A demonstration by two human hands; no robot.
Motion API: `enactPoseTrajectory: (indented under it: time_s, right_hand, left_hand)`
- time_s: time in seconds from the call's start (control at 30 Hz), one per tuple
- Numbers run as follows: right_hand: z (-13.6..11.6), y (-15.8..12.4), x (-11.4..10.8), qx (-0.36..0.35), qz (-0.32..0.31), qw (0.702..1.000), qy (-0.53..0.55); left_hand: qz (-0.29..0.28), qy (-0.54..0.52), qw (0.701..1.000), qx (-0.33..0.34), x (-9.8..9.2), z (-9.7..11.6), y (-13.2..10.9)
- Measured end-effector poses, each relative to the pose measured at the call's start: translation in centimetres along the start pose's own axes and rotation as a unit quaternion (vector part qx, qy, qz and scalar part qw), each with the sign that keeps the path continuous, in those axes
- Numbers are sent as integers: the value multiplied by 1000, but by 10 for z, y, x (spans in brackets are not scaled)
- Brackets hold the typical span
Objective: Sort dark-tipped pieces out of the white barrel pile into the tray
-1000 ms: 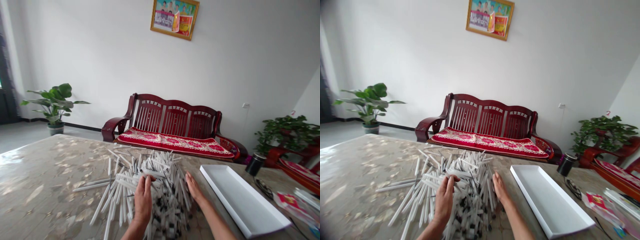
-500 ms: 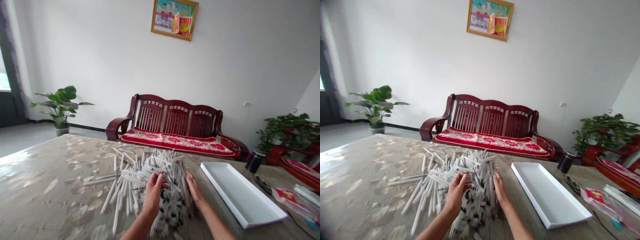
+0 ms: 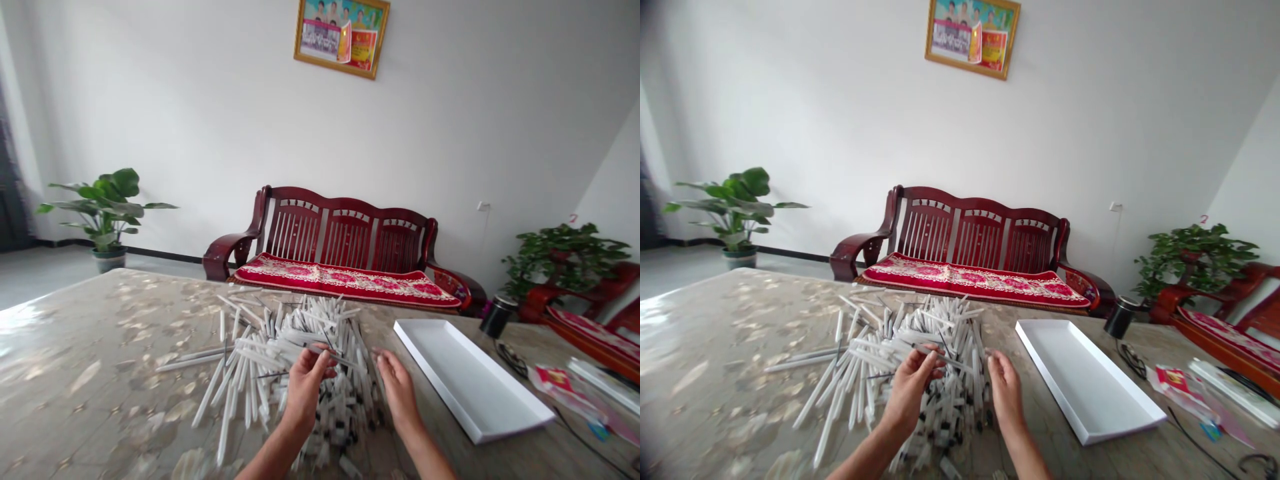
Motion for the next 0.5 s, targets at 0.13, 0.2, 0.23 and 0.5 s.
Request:
enactPoseTrajectory:
  time_s: [0.13,0.2,0.23,0.5]
  right_hand:
    - [-41,-29,42,-14,-146,988,-46]
    - [-55,-40,58,-61,-219,965,-132]
    - [-58,-43,59,-75,-235,951,-186]
    - [-67,1,-97,6,36,804,-594]
  left_hand:
    - [-27,10,1000,-2,8,-6,-4]
    - [-59,26,998,-7,15,-8,-6]
    - [-77,35,996,-9,18,-9,-7]
    - [-23,121,991,56,4,7,-3]
Point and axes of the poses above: each hand's wrist, its own y-axis towards the middle knuckle, its own x-axis out of the palm, z = x × y, the point moved 7 cm from there along y, towards the middle knuckle, and after that the axes turned 14 degrees about y, right-handed, at the moved point
